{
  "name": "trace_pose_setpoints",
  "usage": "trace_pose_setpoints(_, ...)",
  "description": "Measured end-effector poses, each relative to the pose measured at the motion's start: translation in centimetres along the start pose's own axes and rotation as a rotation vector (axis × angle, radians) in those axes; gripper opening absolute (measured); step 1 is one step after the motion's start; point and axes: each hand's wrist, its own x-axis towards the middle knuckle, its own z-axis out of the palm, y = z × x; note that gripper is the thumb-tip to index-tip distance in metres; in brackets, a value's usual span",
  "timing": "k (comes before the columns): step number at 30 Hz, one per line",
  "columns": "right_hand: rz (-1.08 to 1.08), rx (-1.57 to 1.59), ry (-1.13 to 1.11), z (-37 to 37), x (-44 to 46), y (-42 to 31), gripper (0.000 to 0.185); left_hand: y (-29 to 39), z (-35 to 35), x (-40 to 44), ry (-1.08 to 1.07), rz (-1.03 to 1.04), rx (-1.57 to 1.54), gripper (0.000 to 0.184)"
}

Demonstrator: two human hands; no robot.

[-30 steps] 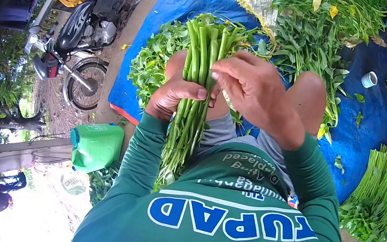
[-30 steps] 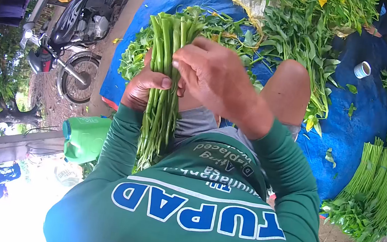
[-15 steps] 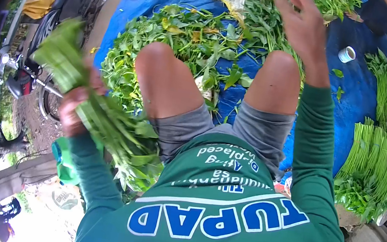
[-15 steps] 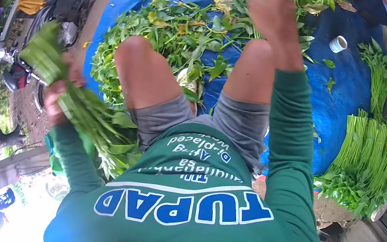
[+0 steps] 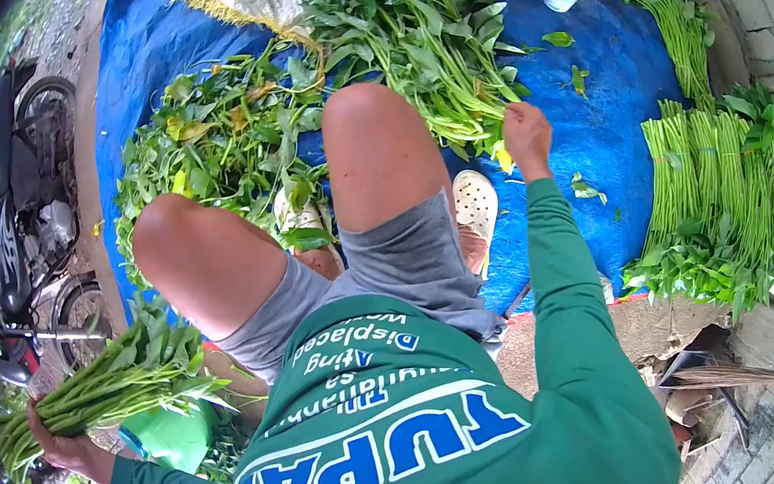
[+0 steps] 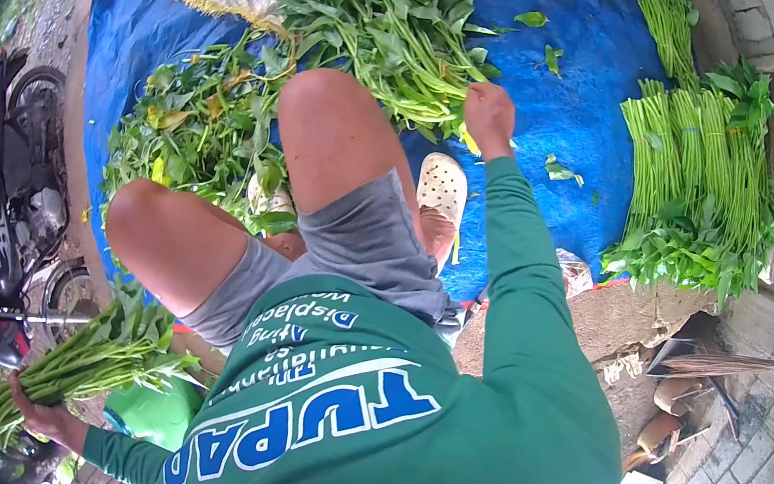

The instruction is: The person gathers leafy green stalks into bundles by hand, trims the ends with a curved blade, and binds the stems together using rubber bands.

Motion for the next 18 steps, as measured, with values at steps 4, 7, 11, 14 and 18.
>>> trace_pose_setpoints(4,0.036,-0.095,0.011,2.9,5.0,1.1,0.029,1.6,3.7,-2.5,0.026,-0.097,-0.03,0.047)
trace_pose_setpoints(7,0.061,-0.393,-0.139,3.0,7.3,2.5,0.029,2.1,4.8,-3.7,0.032,-0.164,0.06,0.054)
trace_pose_setpoints(11,0.116,-0.416,-0.397,2.6,8.5,3.7,0.031,-1.3,0.0,-2.1,-0.142,-0.099,0.109,0.057)
trace_pose_setpoints(14,0.105,-0.382,-0.393,0.3,9.5,2.1,0.032,-1.1,0.7,-3.7,-0.113,-0.141,0.123,0.055)
trace_pose_setpoints(18,0.022,-0.139,-0.343,-4.1,12.0,0.1,0.031,-0.4,4.0,-5.8,-0.014,-0.294,0.035,0.051)
